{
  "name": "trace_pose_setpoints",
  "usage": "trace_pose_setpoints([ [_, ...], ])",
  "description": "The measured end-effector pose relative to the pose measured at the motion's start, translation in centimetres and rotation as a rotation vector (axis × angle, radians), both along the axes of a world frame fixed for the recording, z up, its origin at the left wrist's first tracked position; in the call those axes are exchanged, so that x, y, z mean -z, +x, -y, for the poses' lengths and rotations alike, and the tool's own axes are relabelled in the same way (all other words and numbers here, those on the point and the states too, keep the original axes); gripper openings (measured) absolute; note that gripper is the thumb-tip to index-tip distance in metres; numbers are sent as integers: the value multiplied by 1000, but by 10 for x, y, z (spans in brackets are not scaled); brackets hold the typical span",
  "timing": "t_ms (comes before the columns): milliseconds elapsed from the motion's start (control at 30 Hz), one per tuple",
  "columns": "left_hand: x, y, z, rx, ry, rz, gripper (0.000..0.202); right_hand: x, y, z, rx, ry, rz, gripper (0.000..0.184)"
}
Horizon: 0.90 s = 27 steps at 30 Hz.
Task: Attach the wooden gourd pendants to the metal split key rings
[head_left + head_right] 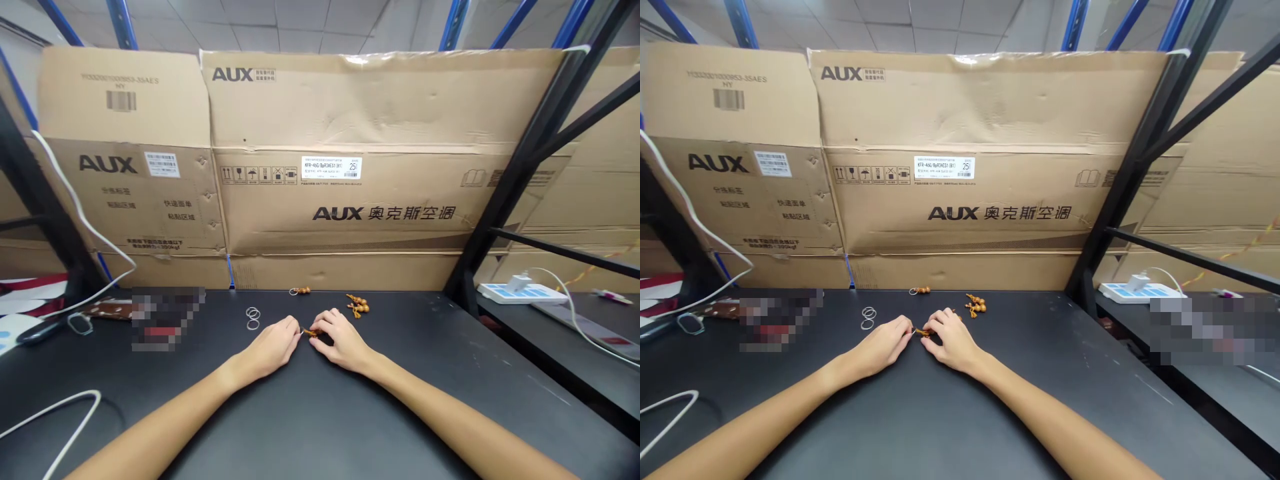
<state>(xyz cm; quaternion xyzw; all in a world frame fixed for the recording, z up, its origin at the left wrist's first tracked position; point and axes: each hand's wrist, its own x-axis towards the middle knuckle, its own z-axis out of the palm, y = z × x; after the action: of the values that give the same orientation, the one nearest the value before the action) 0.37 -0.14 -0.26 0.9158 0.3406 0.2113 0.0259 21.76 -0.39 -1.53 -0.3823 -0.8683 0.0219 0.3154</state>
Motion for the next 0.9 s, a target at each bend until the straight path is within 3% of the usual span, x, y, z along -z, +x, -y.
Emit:
trace_pose_setpoints([
  [300,4,5,0,-7,-129,185,19,4,1,-5,-60,-73,-86,14],
  [633,3,7,-1,-3,-264,299,23,-8,-8,3,-137,-400,-397,19],
  [900,-4,8,3,17,-348,306,26,-7,-13,8,-117,-421,-439,19],
])
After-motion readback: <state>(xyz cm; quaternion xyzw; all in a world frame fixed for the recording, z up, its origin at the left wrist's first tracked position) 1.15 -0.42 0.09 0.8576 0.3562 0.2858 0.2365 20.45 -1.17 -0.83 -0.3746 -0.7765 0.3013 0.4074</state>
